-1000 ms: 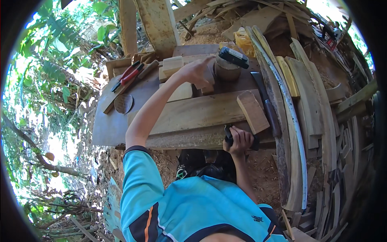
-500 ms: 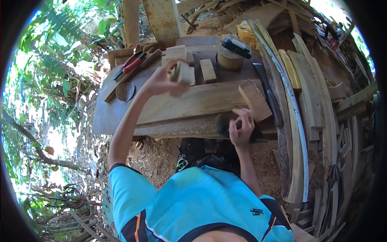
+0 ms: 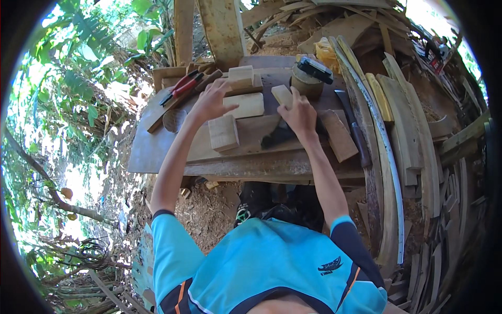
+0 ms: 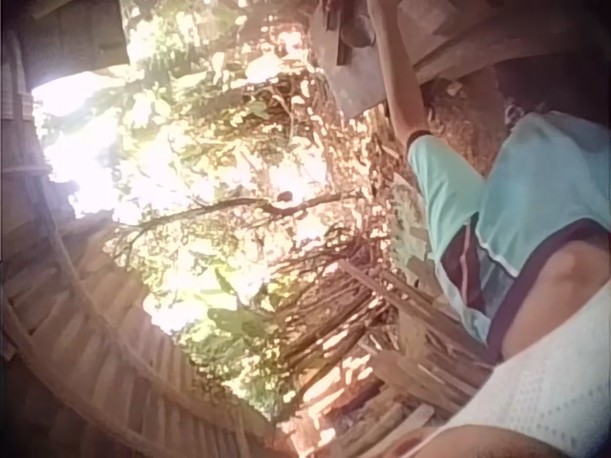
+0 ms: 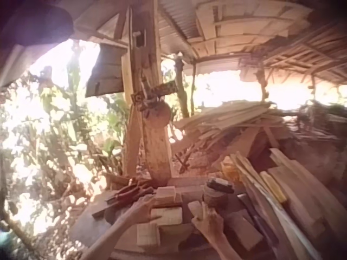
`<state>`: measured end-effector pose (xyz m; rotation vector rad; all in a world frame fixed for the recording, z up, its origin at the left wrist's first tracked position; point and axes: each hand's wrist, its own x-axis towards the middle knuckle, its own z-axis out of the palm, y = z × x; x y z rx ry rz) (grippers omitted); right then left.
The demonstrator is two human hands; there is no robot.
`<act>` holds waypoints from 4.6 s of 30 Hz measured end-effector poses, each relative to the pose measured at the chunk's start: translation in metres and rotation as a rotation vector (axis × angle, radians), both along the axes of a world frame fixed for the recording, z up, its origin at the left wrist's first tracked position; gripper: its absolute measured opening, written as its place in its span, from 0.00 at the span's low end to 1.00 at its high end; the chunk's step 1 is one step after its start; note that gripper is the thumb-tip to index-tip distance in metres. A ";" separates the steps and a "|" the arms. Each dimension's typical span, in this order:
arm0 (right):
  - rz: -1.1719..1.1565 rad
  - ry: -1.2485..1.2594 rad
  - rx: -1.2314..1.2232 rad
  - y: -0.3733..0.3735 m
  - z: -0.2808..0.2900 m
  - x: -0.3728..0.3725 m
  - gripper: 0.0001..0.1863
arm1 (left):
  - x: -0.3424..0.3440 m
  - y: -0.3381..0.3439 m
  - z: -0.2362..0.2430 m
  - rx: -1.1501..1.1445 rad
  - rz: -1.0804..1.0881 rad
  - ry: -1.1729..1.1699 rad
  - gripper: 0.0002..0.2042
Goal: The person carves a small wooden block using a chisel and mallet, then sands the block and a long plank with sandpaper. The person measures the block with a ruler and arranges several wooden pieces on the workbench.
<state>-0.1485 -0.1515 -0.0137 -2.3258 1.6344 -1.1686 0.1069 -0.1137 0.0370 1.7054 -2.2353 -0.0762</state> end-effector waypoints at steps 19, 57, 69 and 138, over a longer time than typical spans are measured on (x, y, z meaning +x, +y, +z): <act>0.109 -0.101 -0.092 0.107 -0.028 -0.064 0.18 | 0.085 -0.028 0.001 0.445 0.223 -0.324 0.35; 0.078 -0.140 -0.189 0.108 -0.035 -0.064 0.16 | -0.011 -0.075 -0.022 0.253 -0.302 -0.225 0.44; 0.082 -0.162 -0.243 0.107 -0.038 -0.064 0.16 | -0.109 -0.153 -0.023 0.306 0.292 -0.034 0.31; 0.110 -0.192 -0.271 0.109 -0.038 -0.068 0.13 | 0.068 -0.034 0.018 0.605 0.100 -0.217 0.48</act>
